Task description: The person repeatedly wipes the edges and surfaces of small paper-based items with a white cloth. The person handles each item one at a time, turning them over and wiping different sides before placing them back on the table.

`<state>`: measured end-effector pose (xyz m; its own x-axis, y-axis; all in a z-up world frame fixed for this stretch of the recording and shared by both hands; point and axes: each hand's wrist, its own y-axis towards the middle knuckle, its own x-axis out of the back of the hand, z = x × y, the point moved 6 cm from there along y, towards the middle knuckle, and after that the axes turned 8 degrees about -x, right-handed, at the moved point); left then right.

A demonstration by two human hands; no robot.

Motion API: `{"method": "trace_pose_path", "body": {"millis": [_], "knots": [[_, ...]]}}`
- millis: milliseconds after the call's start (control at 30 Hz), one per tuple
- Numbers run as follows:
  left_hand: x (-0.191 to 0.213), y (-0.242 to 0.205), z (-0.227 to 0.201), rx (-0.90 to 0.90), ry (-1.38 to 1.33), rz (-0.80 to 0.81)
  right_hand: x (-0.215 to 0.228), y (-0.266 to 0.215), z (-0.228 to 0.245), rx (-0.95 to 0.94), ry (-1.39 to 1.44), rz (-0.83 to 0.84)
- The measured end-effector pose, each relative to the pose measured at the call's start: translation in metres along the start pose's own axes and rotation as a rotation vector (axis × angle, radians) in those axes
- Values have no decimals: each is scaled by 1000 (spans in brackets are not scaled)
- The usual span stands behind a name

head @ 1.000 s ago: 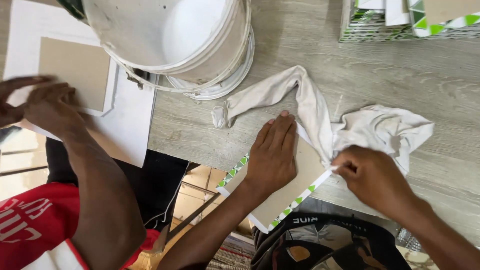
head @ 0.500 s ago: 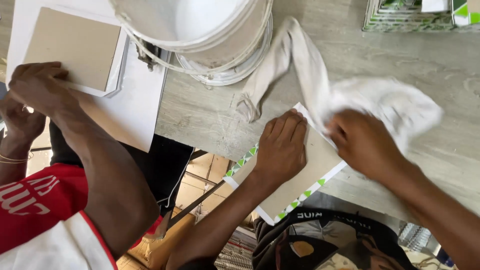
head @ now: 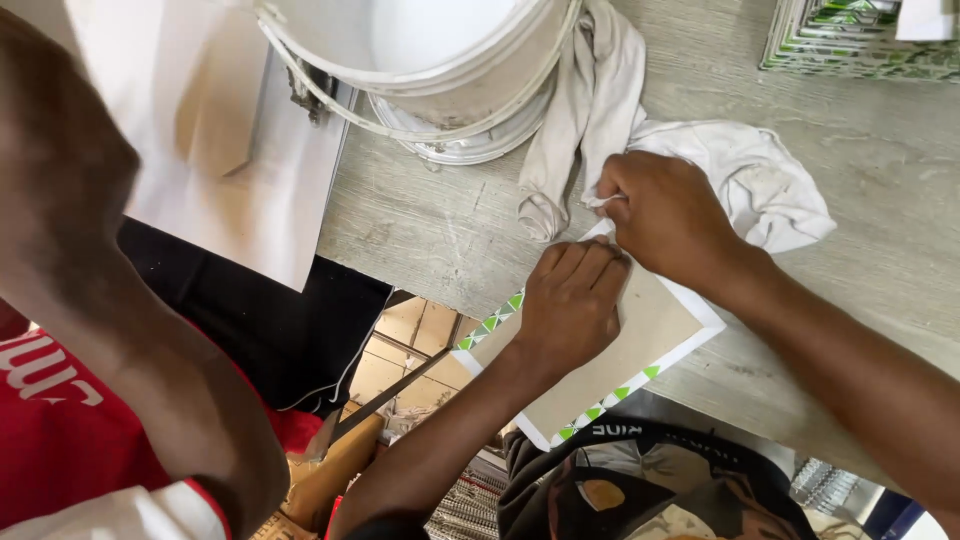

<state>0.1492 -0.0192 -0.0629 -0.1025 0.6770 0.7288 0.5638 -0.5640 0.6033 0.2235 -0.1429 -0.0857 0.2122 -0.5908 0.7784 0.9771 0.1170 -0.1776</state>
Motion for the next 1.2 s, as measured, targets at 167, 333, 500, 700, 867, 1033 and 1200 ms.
{"method": "trace_pose_path", "body": {"millis": [167,333,500,700,867,1033,1200], "knots": [[-3,-3,1,16,-23,20,8,-94,-34,-25,-27,64],[-2,-3,8,58,-58,35,14,-111,-47,-429,-61,230],[-10,-15,9,49,-80,73,-8,-20,-15,-78,-118,135],[-15,-19,10,66,-54,106,6,-37,-2,-22,-38,138],[-17,-22,7,88,-54,148,27,-100,-18,-238,-181,316],[-7,-7,2,137,99,126,41,-144,-46,-431,-110,278],[3,2,-3,206,132,113,66,-177,-105,-451,-13,-143]]}}
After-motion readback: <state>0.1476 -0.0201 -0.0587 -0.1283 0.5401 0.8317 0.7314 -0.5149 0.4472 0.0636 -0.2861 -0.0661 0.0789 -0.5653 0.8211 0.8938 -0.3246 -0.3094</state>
